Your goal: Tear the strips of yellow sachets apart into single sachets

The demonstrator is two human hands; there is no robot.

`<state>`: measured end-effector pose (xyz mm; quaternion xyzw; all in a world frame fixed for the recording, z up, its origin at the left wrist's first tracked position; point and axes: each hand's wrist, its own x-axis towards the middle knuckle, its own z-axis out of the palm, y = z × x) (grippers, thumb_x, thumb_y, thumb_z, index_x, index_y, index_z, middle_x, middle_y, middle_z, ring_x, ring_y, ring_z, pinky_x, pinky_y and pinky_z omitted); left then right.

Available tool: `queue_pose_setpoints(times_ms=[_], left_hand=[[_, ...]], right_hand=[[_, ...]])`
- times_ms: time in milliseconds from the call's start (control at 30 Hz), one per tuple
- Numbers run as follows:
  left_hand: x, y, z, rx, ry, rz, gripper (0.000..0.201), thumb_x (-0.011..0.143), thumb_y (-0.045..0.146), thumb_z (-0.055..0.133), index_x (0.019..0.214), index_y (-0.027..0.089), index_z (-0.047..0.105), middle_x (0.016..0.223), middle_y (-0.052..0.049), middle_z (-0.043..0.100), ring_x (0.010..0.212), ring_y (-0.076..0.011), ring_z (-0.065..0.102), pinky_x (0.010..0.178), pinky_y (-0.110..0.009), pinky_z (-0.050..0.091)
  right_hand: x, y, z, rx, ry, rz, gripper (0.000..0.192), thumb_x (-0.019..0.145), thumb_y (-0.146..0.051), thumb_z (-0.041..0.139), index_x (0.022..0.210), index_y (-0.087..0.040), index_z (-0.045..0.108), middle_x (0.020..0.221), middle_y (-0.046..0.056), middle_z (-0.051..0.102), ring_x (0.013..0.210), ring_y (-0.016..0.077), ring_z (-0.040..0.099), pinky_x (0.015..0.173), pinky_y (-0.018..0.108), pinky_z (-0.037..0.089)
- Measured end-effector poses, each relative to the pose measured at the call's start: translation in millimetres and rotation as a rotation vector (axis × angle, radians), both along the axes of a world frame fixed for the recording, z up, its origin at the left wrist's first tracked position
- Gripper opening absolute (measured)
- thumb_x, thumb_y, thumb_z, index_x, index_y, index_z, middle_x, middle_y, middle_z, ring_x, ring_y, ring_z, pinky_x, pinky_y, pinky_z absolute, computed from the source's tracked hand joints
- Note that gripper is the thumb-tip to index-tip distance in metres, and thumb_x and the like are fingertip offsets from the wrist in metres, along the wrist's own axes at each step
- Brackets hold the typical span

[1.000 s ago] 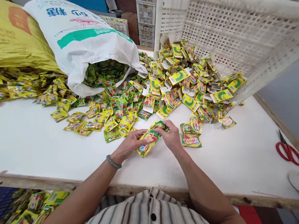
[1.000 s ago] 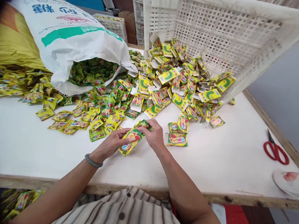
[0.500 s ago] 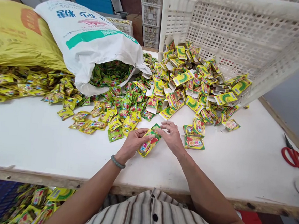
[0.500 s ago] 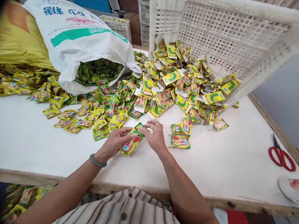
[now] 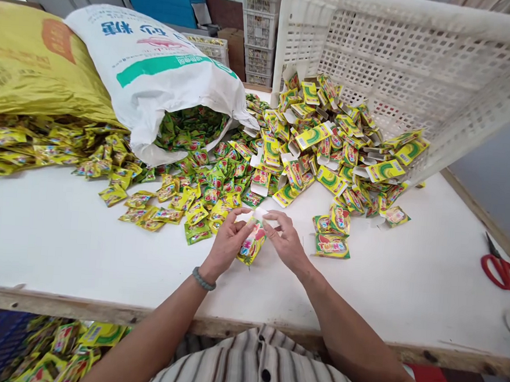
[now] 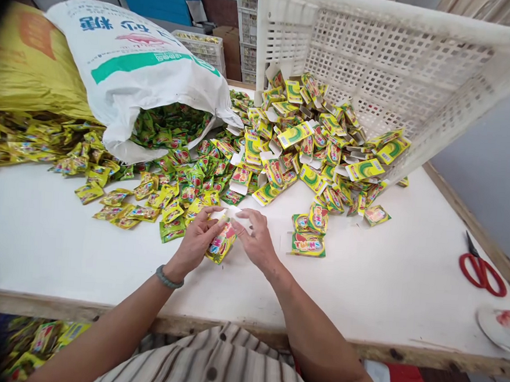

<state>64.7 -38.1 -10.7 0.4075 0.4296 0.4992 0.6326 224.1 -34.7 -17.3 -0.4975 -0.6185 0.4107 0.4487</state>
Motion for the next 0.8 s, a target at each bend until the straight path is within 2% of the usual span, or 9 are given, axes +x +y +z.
queue_pose_setpoints(times_ms=[100, 200, 267, 367, 433, 500, 600, 700, 800], left_hand=[[-1.0, 2.0, 2.0, -0.022, -0.03, 0.04, 0.048, 0.072, 0.046, 0.075, 0.106, 0.021, 0.051, 0.065, 0.005, 0.061, 0.05, -0.0104, 0.056, 0.047, -0.019, 0.043], [-4.0, 2.2, 3.8, -0.102, -0.089, -0.024, 0.045, 0.07, 0.045, 0.077, 0.099, 0.022, 0.051, 0.068, 0.004, 0.063, 0.052, -0.0116, 0.058, 0.049, -0.021, 0.046], [-5.8, 1.6, 3.7, -0.138, -0.101, -0.073, 0.045, 0.069, 0.042, 0.078, 0.098, 0.022, 0.05, 0.067, 0.004, 0.063, 0.051, -0.0116, 0.058, 0.049, -0.021, 0.046], [-6.7, 1.2, 0.9, -0.136, -0.056, -0.103, 0.044, 0.068, 0.038, 0.08, 0.097, 0.022, 0.05, 0.064, 0.005, 0.061, 0.05, -0.0109, 0.057, 0.046, -0.018, 0.042], [-6.4, 1.7, -1.8, -0.118, -0.024, -0.088, 0.046, 0.068, 0.037, 0.08, 0.098, 0.022, 0.05, 0.063, 0.005, 0.06, 0.051, -0.0111, 0.058, 0.047, -0.018, 0.041], [-6.3, 2.5, -4.3, -0.104, -0.008, -0.06, 0.05, 0.066, 0.036, 0.081, 0.101, 0.023, 0.048, 0.062, 0.007, 0.059, 0.05, -0.011, 0.057, 0.048, -0.019, 0.042], [-6.9, 3.3, -7.2, -0.12, 0.009, -0.037, 0.055, 0.063, 0.037, 0.084, 0.1, 0.023, 0.045, 0.06, 0.008, 0.059, 0.05, -0.0116, 0.058, 0.05, -0.02, 0.044], [-7.4, 3.0, -8.7, -0.16, 0.02, -0.065, 0.053, 0.063, 0.04, 0.084, 0.095, 0.021, 0.045, 0.064, 0.005, 0.063, 0.055, -0.0134, 0.061, 0.052, -0.021, 0.046], [-7.1, 1.7, -8.2, -0.149, 0.001, -0.067, 0.051, 0.063, 0.041, 0.084, 0.096, 0.019, 0.05, 0.068, 0.002, 0.066, 0.058, -0.0135, 0.062, 0.054, -0.022, 0.047]], right_hand=[[-2.0, 0.3, -1.1, -0.066, 0.171, 0.039, 0.039, 0.079, -0.051, 0.065, 0.103, -0.021, 0.064, 0.099, 0.005, 0.063, 0.092, 0.0181, 0.058, 0.079, 0.031, 0.049], [-5.0, -1.9, -2.3, -0.147, 0.227, 0.155, 0.033, 0.082, -0.051, 0.06, 0.086, -0.019, 0.067, 0.084, 0.003, 0.062, 0.08, 0.0157, 0.057, 0.075, 0.029, 0.048], [-6.1, -3.8, -1.5, -0.17, 0.206, 0.165, 0.032, 0.083, -0.049, 0.059, 0.077, -0.019, 0.066, 0.08, 0.002, 0.061, 0.078, 0.0155, 0.057, 0.074, 0.028, 0.048], [-5.5, -4.7, 1.4, -0.237, 0.298, 0.138, 0.024, 0.081, -0.041, 0.062, 0.093, -0.021, 0.065, 0.079, 0.0, 0.063, 0.077, 0.015, 0.058, 0.075, 0.028, 0.048], [-4.2, -3.9, 2.6, -0.263, 0.363, 0.152, 0.034, 0.078, -0.036, 0.064, 0.109, -0.022, 0.062, 0.085, 0.0, 0.067, 0.08, 0.0151, 0.06, 0.077, 0.029, 0.048], [-2.9, -2.7, 1.9, -0.237, 0.318, 0.174, 0.034, 0.077, -0.033, 0.064, 0.11, -0.021, 0.064, 0.091, 0.001, 0.069, 0.081, 0.015, 0.06, 0.078, 0.029, 0.048], [-1.6, -0.2, -2.1, -0.187, 0.23, 0.102, 0.028, 0.075, -0.031, 0.066, 0.1, -0.018, 0.068, 0.087, 0.002, 0.069, 0.074, 0.0138, 0.058, 0.073, 0.028, 0.047], [-0.4, 3.7, -6.4, -0.253, 0.335, -0.002, 0.038, 0.068, -0.032, 0.073, 0.103, -0.017, 0.067, 0.082, 0.002, 0.069, 0.071, 0.0145, 0.059, 0.07, 0.029, 0.048], [1.2, 6.6, -6.9, -0.332, 0.459, -0.033, 0.048, 0.065, -0.034, 0.076, 0.109, -0.018, 0.066, 0.085, 0.004, 0.07, 0.077, 0.0168, 0.062, 0.073, 0.031, 0.05]])
